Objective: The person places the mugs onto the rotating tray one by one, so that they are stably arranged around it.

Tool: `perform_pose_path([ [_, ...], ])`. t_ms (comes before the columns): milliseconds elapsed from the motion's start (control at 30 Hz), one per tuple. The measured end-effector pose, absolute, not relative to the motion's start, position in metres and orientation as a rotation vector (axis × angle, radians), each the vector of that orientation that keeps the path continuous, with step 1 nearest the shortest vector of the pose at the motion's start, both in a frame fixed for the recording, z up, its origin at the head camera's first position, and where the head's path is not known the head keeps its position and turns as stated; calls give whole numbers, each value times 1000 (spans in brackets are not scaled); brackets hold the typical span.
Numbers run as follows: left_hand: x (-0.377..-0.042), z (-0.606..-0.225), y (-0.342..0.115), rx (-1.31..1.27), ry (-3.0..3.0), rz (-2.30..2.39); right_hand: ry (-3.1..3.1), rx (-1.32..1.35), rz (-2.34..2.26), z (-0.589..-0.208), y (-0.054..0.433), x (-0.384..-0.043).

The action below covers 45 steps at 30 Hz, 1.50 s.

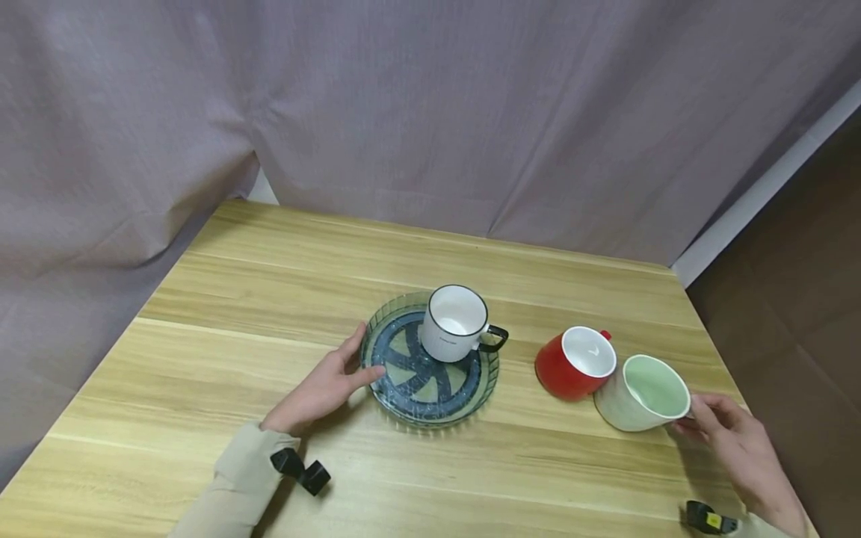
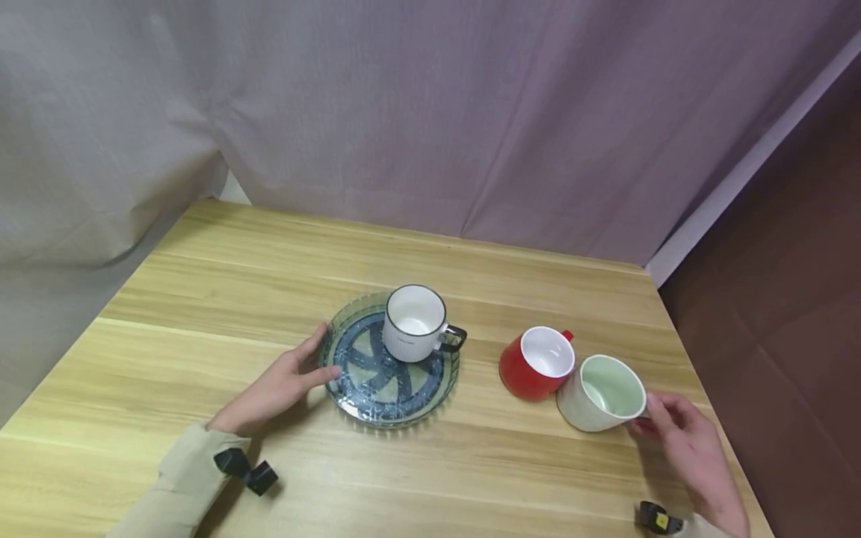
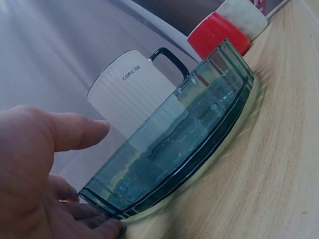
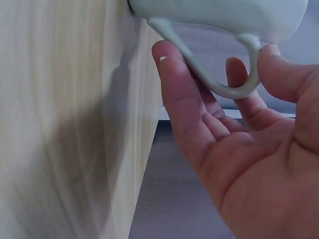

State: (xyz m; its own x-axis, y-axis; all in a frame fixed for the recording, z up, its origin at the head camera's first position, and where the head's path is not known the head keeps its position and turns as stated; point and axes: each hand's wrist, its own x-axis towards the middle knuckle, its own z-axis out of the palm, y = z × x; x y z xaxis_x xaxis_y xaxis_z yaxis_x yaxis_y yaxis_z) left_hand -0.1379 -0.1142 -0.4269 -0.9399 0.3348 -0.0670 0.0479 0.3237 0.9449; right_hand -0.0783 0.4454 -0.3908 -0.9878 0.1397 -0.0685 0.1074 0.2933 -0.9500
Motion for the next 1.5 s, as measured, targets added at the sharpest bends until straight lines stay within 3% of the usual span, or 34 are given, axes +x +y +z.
perform_pose_path([
  [300, -138, -428, -115, 345, 2353, 1643, -2436, -123, 1847, -393, 442, -74],
  [667, -138, -427, -114, 330, 2340, 1657, -2495, -299, 1625, -398, 439, -66],
  [1500, -137, -427, -114, 345, 2364, 1637, -2266, -217, 1662, -388, 435, -50],
])
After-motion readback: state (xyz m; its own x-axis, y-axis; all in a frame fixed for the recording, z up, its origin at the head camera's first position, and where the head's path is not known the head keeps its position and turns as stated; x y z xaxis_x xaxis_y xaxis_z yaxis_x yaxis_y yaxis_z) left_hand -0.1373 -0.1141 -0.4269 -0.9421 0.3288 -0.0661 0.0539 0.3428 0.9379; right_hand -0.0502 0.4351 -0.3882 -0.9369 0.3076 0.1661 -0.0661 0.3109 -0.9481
